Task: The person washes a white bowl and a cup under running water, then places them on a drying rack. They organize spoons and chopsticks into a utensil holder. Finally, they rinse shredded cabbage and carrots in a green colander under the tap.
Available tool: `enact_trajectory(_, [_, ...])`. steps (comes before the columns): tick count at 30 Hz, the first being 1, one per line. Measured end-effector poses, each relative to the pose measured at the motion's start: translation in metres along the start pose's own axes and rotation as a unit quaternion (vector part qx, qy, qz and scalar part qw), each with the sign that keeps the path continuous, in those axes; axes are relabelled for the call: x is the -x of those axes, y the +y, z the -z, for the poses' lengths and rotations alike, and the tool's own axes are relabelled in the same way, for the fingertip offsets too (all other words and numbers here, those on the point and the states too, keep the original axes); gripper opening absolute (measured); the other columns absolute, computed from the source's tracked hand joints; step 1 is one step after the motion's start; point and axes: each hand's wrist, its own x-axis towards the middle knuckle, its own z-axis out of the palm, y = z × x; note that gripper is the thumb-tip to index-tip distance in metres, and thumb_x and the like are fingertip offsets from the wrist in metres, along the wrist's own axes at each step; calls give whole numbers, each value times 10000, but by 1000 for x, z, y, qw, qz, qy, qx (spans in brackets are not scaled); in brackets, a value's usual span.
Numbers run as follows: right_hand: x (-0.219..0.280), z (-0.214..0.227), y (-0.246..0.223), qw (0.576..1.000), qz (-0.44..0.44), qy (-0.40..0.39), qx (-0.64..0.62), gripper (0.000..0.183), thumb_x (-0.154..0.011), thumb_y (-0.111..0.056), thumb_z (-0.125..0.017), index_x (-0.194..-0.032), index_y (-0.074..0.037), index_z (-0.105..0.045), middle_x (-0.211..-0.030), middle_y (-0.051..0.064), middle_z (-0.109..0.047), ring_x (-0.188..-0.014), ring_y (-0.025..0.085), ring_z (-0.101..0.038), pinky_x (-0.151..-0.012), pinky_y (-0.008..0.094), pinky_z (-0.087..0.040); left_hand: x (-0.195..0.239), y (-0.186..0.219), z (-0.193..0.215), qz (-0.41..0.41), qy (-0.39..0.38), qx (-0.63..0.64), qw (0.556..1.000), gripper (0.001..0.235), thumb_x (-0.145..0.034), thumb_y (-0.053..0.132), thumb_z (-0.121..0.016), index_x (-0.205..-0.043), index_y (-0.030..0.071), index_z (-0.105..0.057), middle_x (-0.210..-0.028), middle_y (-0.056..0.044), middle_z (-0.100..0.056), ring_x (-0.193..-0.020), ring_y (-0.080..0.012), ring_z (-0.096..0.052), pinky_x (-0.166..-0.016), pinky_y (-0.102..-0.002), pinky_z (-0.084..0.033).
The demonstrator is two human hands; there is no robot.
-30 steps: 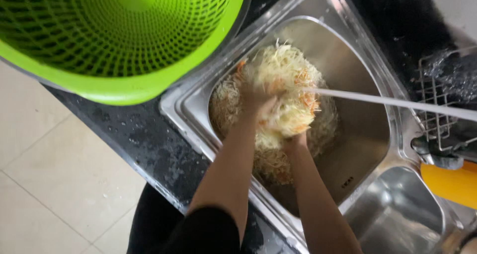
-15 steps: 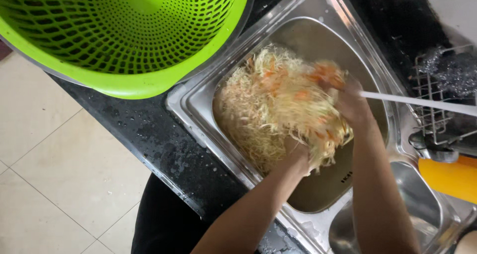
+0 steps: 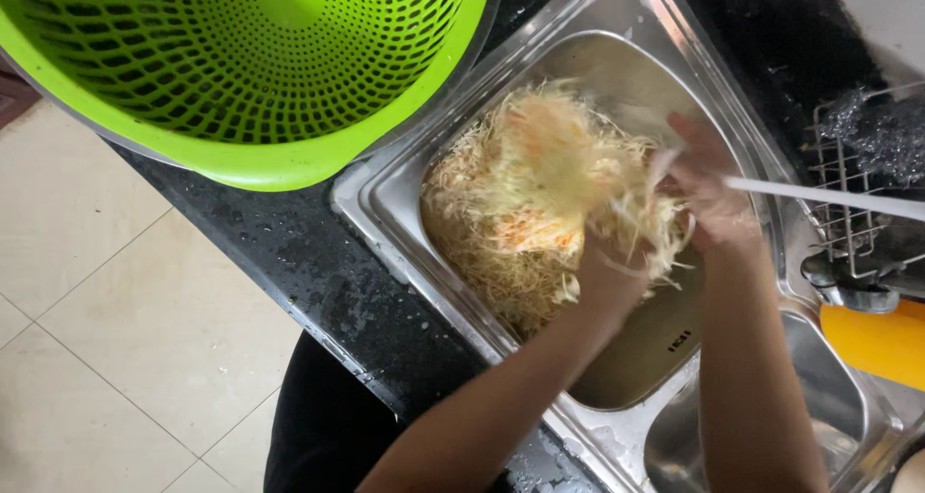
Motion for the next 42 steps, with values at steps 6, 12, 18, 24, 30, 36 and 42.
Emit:
enact_trajectory(6, [-22,19,125,955,-251,69,-145,723,-933,-591,-608,-1534,-217,-462,-1376,-1,-582,-1175,230,-624,-976,590,-472,-88,-69,18,349,-229,-24,909,852,-862,482,-721,-1491,88,-303,-1463,-186,-470,-1347,-372,-414,-1073,-627,-339])
enact_trajectory(12, [-17,-44,251,925,-292,50,-236,691,-944,-575,-526,-1541,-233,-462,-1599,85,-465,-1344,273,-519,-1062,550,-427,-104,-157,10,403,-246,130,872,858,-907,468,-716,-1518,27,-306,-1262,-179,-613,-955,-257,-632,-778,-379,-537])
enact_trajectory(18, [-30,-77,234,924,-325,59,-193,675,-1069,-603,-375,-1615,-207,-345,-1568,104,-367,-1334,236,-416,-1048,431,-352,-73,-149,-8,492,-256,264,789,781,-920,448,-646,-1511,42,-337,-1314,-167,-590,-1040,-255,-605,-845,-395,-511])
enact_trajectory(24, [-17,-43,66,988,-52,120,84,658,-893,-275,-819,-1430,-18,-538,-1285,217,-650,-1047,223,-638,-885,370,-574,-22,-52,17,605,-174,460,626,712,-933,427,-576,-1504,57,-368,-1365,-156,-566,-1125,-253,-578,-912,-411,-485])
enact_trajectory(30, [6,-53,-74,940,-56,20,336,711,-910,-426,-789,-1496,-125,-521,-1219,132,-687,-1005,171,-660,-878,357,-548,0,22,34,639,-177,528,530,654,-945,406,-506,-1497,72,-399,-1417,-144,-543,-1210,-251,-552,-979,-427,-460])
enact_trajectory(36, [-9,-49,-77,947,-16,-113,302,582,-985,-174,-697,-1536,-113,-520,-1229,151,-723,-1068,218,-695,-896,362,-578,-8,25,52,602,-195,466,619,657,-897,335,-515,-1478,46,-414,-1446,-175,-540,-1263,-283,-559,-1031,-450,-472])
enact_trajectory(42, [-37,-20,-9,988,52,-143,12,876,-831,46,-627,-1641,-57,-308,-1486,175,-507,-1172,268,-622,-909,366,-575,-52,-12,64,542,-220,426,690,1240,-786,242,-776,-1637,37,103,-1587,-308,-340,-1401,-428,-561,-1128,-493,-493])
